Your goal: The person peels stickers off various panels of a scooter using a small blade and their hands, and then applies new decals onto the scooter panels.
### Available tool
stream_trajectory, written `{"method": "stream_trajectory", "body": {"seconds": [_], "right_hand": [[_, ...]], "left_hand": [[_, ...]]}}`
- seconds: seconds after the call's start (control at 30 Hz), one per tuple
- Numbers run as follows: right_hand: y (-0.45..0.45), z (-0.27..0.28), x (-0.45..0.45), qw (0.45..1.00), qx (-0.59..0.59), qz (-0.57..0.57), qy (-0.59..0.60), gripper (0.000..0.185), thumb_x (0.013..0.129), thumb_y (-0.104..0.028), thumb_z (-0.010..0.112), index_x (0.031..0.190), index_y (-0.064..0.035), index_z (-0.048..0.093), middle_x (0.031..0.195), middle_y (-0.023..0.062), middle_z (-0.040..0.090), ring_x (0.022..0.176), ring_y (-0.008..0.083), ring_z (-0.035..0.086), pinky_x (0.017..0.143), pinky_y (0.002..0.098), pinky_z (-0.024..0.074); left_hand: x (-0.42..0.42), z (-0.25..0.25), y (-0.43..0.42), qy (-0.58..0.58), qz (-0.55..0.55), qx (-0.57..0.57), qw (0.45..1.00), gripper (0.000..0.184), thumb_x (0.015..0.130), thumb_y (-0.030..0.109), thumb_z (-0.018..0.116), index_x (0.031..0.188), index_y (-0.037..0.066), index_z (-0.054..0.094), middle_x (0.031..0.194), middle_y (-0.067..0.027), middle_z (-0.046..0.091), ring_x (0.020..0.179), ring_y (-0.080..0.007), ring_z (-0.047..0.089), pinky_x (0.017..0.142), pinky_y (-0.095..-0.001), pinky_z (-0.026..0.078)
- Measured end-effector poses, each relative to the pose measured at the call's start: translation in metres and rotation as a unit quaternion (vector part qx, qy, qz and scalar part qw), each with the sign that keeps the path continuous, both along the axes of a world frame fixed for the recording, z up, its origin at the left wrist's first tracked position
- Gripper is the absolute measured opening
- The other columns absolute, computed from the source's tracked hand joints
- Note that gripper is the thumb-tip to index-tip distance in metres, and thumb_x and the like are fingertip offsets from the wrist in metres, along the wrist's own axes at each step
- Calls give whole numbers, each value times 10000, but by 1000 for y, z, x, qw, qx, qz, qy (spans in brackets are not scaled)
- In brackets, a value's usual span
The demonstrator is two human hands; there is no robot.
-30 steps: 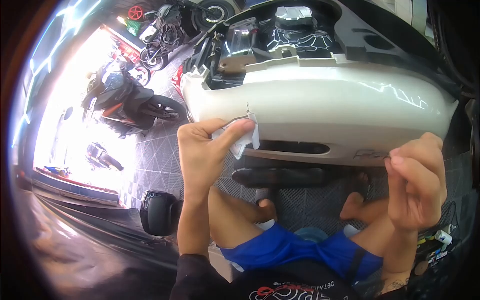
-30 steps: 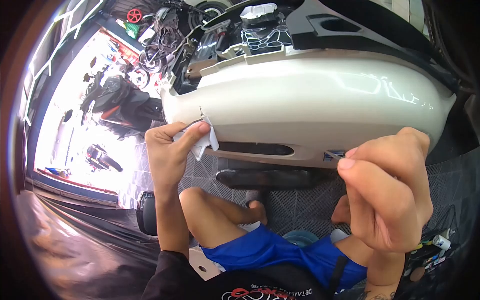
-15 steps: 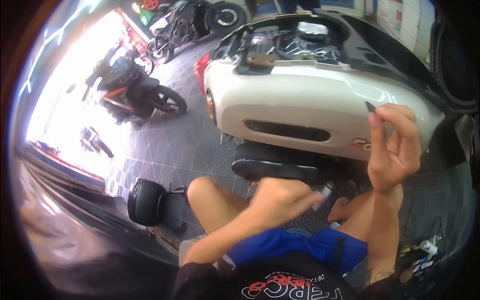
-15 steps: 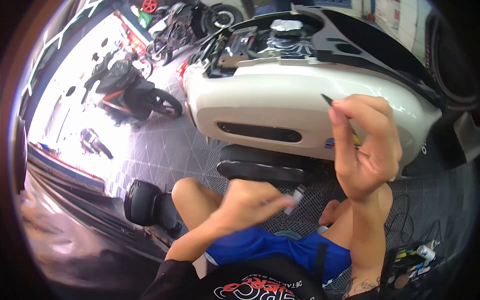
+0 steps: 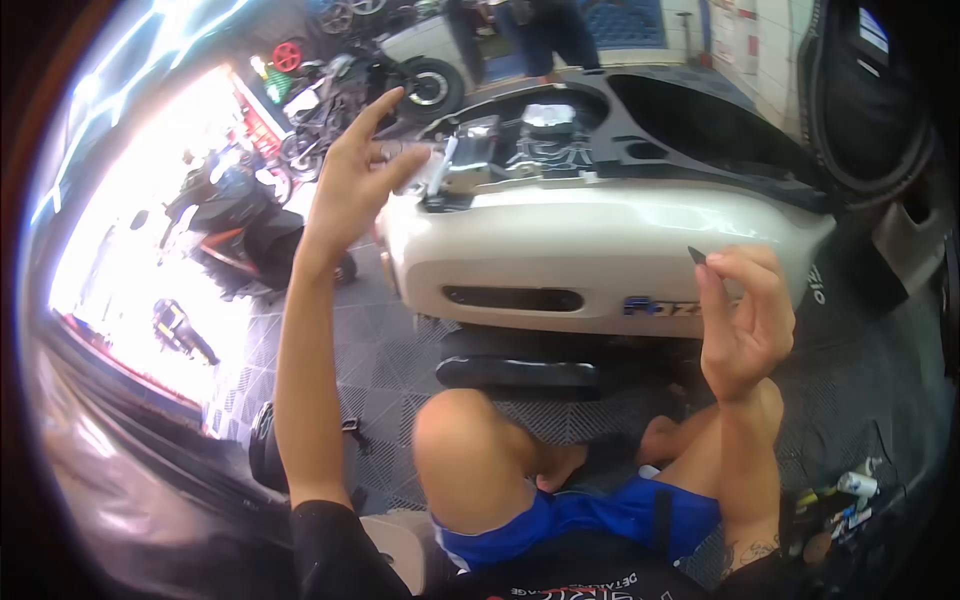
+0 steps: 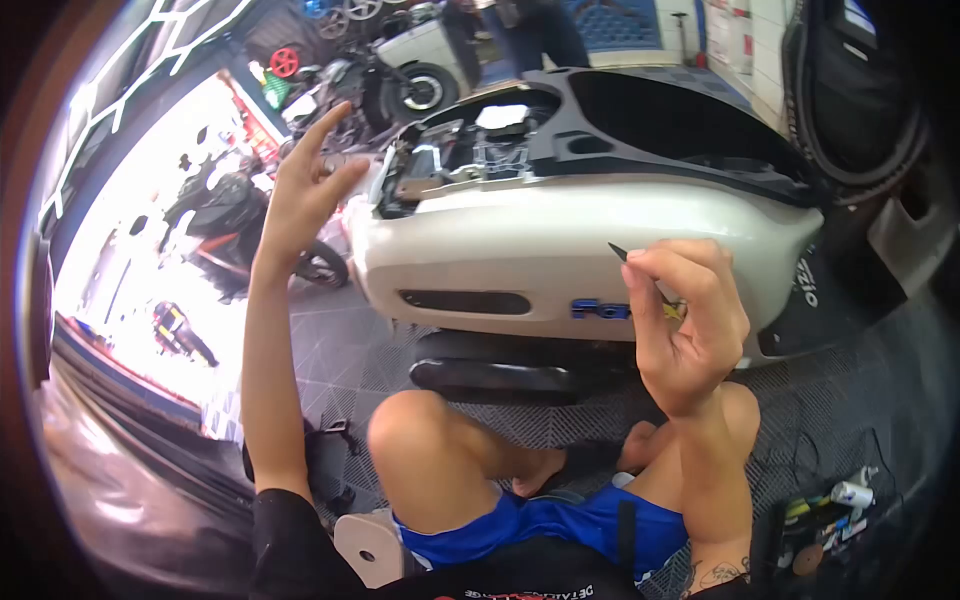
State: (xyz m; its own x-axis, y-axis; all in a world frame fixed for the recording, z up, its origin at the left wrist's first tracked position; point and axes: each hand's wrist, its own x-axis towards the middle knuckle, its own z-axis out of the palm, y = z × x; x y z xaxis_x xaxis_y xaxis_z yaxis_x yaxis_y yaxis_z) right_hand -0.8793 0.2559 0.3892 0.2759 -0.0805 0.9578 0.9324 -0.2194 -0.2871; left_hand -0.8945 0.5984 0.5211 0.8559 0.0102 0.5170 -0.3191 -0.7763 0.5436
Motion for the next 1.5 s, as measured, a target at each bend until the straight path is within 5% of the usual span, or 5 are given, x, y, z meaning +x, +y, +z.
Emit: {"method": "stream_trajectory", "body": {"seconds": [0.3,0.63,0.77,1.03,1.5], "right_hand": [[-88,-47,-78,978,83,-111,155,221,842,110,743,1016,-17,694,918,128,702,792,213,655,725,304,493],[-126,-26,-190,909,308,-243,139,289,864,99,659,1144,35,627,1066,73,593,889,106,548,811,243,456],[-125,-30,-187,895,292,-208,266,243,955,2,619,1197,-21,618,1009,75,620,850,148,550,790,278,421],[-115,-76,-64,731,609,101,291,217,972,-79,692,1177,-66,622,1065,20,639,946,114,616,877,269,502],[-348,-141,113,717,638,282,21,203,1002,-85,651,1198,-114,607,965,13,651,891,107,616,773,266,495]], "left_hand": [[128,10,41,228,210,414,856,1062,786,716,707,1541,21,435,1383,-322,595,1305,-446,577,1090,-489,449],[43,-41,-9,-167,240,211,933,436,1079,375,537,1464,175,584,1100,-118,695,847,-260,641,733,-404,496],[28,-102,-57,-337,34,295,893,378,1021,210,651,1375,78,645,1385,-136,617,1243,-297,595,1031,-443,483],[22,-157,-257,-201,-24,365,909,706,918,438,692,1542,170,497,1648,-117,377,1555,-351,264,1273,-526,120],[88,-188,-448,-132,-14,603,786,648,968,483,609,1512,143,518,1604,-154,424,1496,-321,371,1228,-528,267]]}}
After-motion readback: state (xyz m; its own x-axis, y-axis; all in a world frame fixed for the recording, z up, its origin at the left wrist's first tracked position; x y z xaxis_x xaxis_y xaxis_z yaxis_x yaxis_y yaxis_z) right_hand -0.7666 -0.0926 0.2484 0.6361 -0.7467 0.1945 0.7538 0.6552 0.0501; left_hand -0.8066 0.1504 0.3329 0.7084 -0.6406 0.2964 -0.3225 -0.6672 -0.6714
